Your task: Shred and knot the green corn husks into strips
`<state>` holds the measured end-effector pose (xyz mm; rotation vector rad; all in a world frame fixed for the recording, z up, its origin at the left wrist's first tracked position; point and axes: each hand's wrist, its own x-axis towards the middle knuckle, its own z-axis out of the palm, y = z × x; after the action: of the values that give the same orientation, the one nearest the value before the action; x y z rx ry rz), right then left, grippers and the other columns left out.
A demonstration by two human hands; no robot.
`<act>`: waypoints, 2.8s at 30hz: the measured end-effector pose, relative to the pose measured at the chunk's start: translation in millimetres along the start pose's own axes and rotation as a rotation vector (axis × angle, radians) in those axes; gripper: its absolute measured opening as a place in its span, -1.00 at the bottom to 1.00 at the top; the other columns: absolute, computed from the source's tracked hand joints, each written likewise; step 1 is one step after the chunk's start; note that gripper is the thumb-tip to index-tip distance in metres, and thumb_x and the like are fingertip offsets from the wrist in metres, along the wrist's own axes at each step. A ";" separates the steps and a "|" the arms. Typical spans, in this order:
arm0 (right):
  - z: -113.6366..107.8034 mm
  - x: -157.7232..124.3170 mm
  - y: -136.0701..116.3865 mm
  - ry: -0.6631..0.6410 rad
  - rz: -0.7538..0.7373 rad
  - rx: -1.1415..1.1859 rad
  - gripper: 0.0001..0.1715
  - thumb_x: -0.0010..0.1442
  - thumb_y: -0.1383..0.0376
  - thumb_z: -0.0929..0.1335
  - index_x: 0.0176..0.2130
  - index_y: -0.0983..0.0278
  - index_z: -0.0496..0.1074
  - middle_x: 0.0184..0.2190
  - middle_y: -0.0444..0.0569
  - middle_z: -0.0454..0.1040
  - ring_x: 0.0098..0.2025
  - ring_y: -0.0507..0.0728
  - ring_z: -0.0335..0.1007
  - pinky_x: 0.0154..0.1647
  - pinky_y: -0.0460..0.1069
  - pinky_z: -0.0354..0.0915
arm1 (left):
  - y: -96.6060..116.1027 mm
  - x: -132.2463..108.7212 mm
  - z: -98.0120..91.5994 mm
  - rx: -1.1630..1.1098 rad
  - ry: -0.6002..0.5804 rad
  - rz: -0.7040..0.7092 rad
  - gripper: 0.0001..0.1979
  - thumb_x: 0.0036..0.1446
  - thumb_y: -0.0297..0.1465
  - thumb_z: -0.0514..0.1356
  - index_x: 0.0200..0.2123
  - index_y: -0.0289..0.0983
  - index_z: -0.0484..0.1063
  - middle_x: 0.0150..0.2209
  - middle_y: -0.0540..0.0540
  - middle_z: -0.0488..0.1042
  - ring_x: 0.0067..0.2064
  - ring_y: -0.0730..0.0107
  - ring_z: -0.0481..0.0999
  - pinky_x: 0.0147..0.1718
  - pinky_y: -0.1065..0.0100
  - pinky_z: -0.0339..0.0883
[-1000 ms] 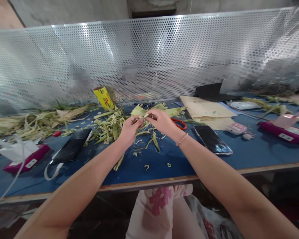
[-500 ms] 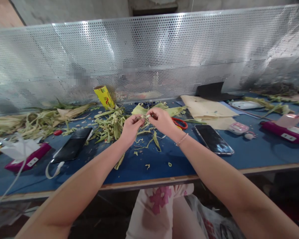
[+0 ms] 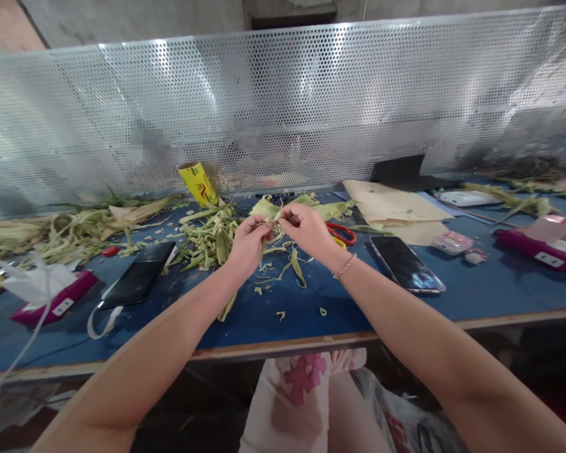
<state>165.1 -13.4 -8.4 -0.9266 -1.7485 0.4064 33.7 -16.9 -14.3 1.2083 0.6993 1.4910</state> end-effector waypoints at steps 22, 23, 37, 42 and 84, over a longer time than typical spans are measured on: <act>-5.1 3.1 0.8 0.020 -0.018 0.054 -0.86 0.06 0.33 0.24 -0.36 0.32 0.35 -0.45 -0.06 0.37 -0.44 0.00 0.25 -0.41 -0.07 0.18 | -7.2 2.0 -7.9 0.288 0.050 0.121 -0.82 -0.19 -0.37 0.27 -0.46 -0.28 0.37 -0.54 0.06 0.36 -0.50 0.58 0.28 -0.46 0.46 0.18; -6.6 3.9 0.5 0.041 0.016 0.069 -0.87 0.06 0.32 0.24 -0.38 0.32 0.34 -0.48 -0.08 0.36 -0.47 -0.01 0.23 -0.43 -0.08 0.16 | -6.2 1.2 -7.3 0.308 0.056 0.123 -0.83 -0.19 -0.37 0.27 -0.46 -0.29 0.37 -0.54 0.06 0.35 -0.50 0.58 0.28 -0.46 0.46 0.17; 3.1 6.5 13.6 0.046 0.104 0.186 -0.86 -0.02 0.34 0.27 -0.39 0.31 0.40 -0.47 -0.08 0.44 -0.52 -0.04 0.24 -0.45 -0.09 0.20 | -1.8 -0.1 1.5 -0.037 -0.022 -0.113 -0.78 -0.30 -0.44 0.32 -0.52 -0.29 0.34 -0.59 0.09 0.30 -0.53 0.62 0.28 -0.52 0.48 0.15; 7.7 5.4 17.1 0.005 0.070 0.166 -0.87 -0.02 0.32 0.29 -0.43 0.31 0.42 -0.50 -0.10 0.43 -0.51 -0.03 0.25 -0.45 -0.09 0.20 | -1.3 0.6 1.4 -0.130 0.036 -0.175 -0.75 -0.35 -0.46 0.34 -0.51 -0.31 0.35 -0.58 0.10 0.32 -0.54 0.65 0.30 -0.52 0.49 0.17; -15.1 10.5 12.9 -0.018 -0.168 -0.245 -0.87 0.04 0.42 0.32 -0.39 0.26 0.47 -0.41 -0.09 0.52 -0.31 0.07 0.35 -0.18 0.01 0.23 | -6.3 2.9 -6.9 0.331 -0.009 -0.009 -0.83 -0.24 -0.43 0.26 -0.46 -0.34 0.47 -0.65 0.06 0.33 -0.60 0.62 0.22 -0.57 0.48 0.09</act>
<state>182.5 0.3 -4.5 -0.9400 -1.9051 0.0925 29.7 -11.3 -21.1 1.4561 0.9716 1.3962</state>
